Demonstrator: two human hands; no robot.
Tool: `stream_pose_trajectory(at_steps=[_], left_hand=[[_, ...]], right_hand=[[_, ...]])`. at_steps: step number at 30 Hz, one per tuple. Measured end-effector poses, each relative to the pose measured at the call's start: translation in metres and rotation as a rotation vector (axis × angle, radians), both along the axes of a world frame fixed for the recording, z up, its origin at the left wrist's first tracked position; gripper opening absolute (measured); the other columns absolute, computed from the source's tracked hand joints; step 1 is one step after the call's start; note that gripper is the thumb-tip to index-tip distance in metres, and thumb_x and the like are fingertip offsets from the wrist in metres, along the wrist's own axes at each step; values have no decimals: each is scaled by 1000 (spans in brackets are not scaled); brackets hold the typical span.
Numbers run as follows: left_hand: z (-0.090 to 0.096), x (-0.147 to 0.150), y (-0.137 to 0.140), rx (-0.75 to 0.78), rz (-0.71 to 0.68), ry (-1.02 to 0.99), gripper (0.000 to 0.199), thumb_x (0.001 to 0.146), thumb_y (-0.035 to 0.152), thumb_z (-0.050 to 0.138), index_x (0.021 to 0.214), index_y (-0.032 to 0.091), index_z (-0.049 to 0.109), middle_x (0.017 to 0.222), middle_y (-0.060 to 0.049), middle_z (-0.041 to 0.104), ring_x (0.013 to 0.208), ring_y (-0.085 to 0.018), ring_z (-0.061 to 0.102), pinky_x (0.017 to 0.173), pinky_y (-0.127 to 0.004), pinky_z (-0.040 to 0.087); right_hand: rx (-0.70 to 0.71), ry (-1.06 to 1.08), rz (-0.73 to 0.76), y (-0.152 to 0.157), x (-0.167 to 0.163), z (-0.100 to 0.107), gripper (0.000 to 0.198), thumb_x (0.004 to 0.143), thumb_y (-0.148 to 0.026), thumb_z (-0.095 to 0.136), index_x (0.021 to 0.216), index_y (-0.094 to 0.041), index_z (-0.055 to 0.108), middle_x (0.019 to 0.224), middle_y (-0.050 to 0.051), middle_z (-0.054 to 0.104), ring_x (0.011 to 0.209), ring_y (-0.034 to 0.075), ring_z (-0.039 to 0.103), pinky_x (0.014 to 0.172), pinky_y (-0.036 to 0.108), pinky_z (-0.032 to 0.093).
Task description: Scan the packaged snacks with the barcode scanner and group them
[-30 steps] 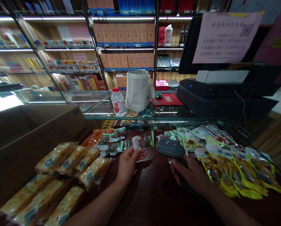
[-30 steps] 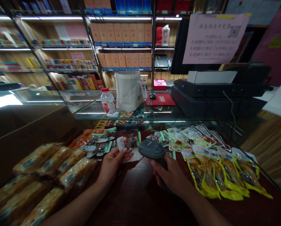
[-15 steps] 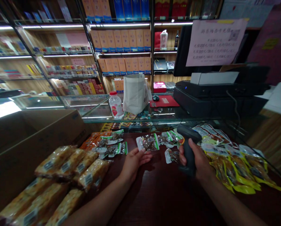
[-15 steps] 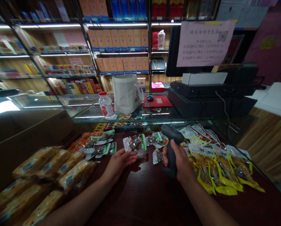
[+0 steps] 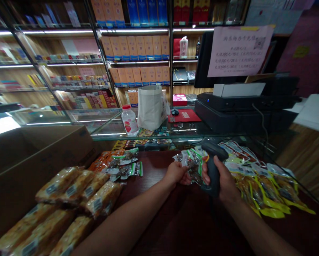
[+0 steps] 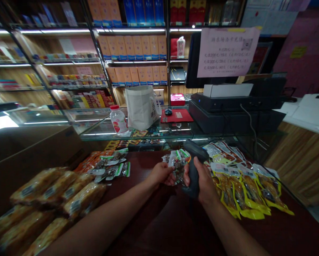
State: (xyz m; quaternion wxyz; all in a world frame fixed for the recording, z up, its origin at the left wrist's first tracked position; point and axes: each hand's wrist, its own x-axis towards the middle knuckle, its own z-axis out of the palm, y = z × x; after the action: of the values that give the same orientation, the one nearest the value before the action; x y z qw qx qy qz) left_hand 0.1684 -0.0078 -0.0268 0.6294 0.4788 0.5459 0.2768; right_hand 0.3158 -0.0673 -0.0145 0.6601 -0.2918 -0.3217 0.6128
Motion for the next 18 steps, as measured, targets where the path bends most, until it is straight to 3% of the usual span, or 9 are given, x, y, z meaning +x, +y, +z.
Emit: stream_pose_trajectory(at_steps=[10, 14, 18], left_hand=[[-2, -24, -4, 49, -72, 175, 22, 96, 34, 52, 83, 17, 56, 46, 1, 61, 37, -12, 55, 41, -19, 42], [5, -62, -17, 366, -52, 487, 22, 93, 40, 55, 91, 18, 57, 58, 1, 65, 44, -13, 57, 47, -22, 43], [21, -108, -24, 741, 63, 1043, 15, 92, 30, 56, 91, 18, 64, 93, -10, 72, 89, -23, 67, 79, -32, 49]], right_hand=[[-12, -24, 26, -2, 0, 0, 41, 80, -59, 71, 90, -20, 66, 61, -4, 59, 38, 6, 47, 36, 18, 37], [-22, -31, 32, -4, 0, -2, 41, 80, -59, 71, 92, -20, 66, 62, -4, 60, 39, 7, 48, 37, 18, 38], [-17, -38, 37, -4, -2, -5, 39, 81, -57, 70, 93, -20, 66, 64, -3, 60, 38, 7, 48, 36, 19, 38]])
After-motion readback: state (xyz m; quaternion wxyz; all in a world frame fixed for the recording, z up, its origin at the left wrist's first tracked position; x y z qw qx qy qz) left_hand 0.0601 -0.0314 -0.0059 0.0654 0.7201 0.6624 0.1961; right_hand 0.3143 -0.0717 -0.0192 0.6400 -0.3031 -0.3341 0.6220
